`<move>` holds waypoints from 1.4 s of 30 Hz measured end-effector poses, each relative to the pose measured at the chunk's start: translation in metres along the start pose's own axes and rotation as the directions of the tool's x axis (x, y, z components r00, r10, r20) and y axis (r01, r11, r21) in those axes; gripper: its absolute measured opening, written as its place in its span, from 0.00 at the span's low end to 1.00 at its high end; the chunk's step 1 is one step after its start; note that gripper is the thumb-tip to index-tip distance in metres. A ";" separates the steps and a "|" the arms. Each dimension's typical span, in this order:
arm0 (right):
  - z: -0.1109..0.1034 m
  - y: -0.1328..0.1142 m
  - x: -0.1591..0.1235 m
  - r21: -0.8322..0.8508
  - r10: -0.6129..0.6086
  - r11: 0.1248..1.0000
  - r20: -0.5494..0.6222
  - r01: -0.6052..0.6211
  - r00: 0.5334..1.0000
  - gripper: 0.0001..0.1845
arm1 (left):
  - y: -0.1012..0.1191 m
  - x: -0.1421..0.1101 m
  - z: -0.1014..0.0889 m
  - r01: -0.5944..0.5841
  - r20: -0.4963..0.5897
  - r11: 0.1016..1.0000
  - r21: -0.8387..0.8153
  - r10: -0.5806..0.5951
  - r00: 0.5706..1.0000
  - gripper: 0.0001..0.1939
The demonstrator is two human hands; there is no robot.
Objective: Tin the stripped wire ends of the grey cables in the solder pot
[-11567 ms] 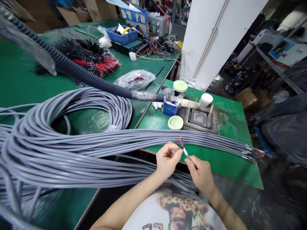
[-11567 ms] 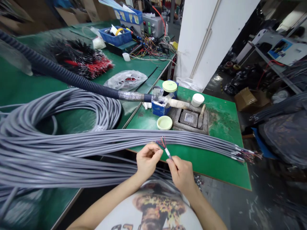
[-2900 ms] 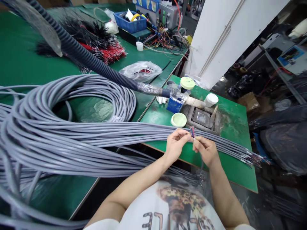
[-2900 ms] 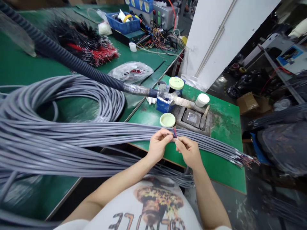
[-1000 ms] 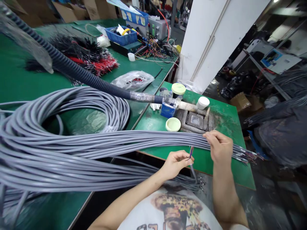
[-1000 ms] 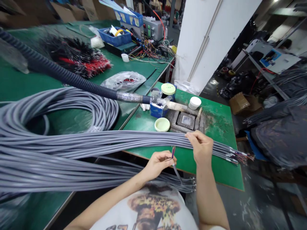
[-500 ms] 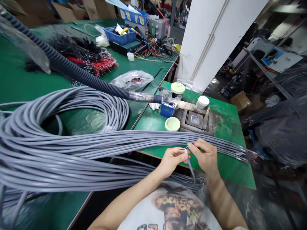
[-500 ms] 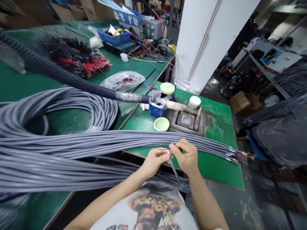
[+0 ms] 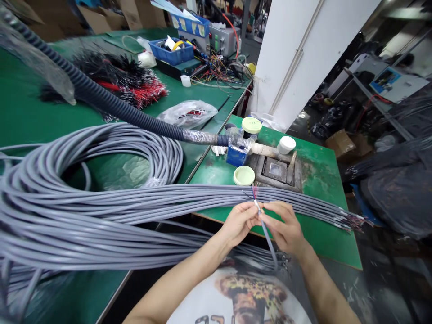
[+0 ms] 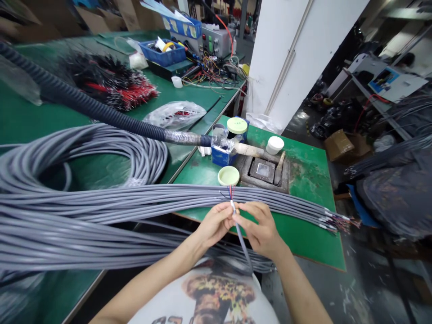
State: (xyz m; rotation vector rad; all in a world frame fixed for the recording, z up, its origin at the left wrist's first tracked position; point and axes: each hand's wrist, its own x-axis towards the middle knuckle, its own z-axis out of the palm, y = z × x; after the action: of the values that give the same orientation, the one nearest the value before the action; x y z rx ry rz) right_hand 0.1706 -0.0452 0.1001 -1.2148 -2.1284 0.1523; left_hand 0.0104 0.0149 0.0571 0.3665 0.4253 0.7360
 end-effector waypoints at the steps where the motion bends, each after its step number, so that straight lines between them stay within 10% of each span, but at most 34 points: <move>1: 0.002 0.000 0.001 -0.023 -0.035 0.999 0.023 0.036 0.999 0.23 | 0.001 0.001 0.000 -0.003 0.003 1.000 -0.001 0.003 1.000 0.13; 7: 0.004 0.014 0.022 0.020 -0.060 0.998 -0.101 0.063 0.993 0.22 | 0.012 -0.010 0.001 -0.180 -0.035 0.945 0.274 0.197 0.980 0.15; 13: -0.008 0.035 0.073 0.141 0.270 0.960 -0.250 -0.241 0.930 0.12 | 0.019 -0.028 -0.013 -0.443 0.227 0.303 0.844 0.546 0.806 0.07; 18: 0.008 0.055 0.108 0.172 0.351 0.931 -0.189 -0.322 0.917 0.11 | 0.016 -0.020 -0.027 -0.417 0.363 0.028 0.908 0.441 0.821 0.08; 30: 0.041 0.080 0.132 0.222 0.437 0.881 -0.046 -0.418 0.898 0.13 | 0.023 -0.014 -0.028 -0.293 0.300 -0.065 0.954 0.242 0.923 0.09; 42: 0.048 0.088 0.138 0.108 0.425 0.901 -0.019 -0.421 0.905 0.12 | 0.026 -0.011 -0.031 -0.283 0.291 -0.070 0.957 0.199 0.936 0.11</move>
State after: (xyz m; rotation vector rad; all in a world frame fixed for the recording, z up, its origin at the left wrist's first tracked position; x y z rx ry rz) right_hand 0.1587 0.1249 0.0955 -1.5896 -1.7678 0.4172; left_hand -0.0267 0.0300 0.0457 2.0037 0.8346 0.6224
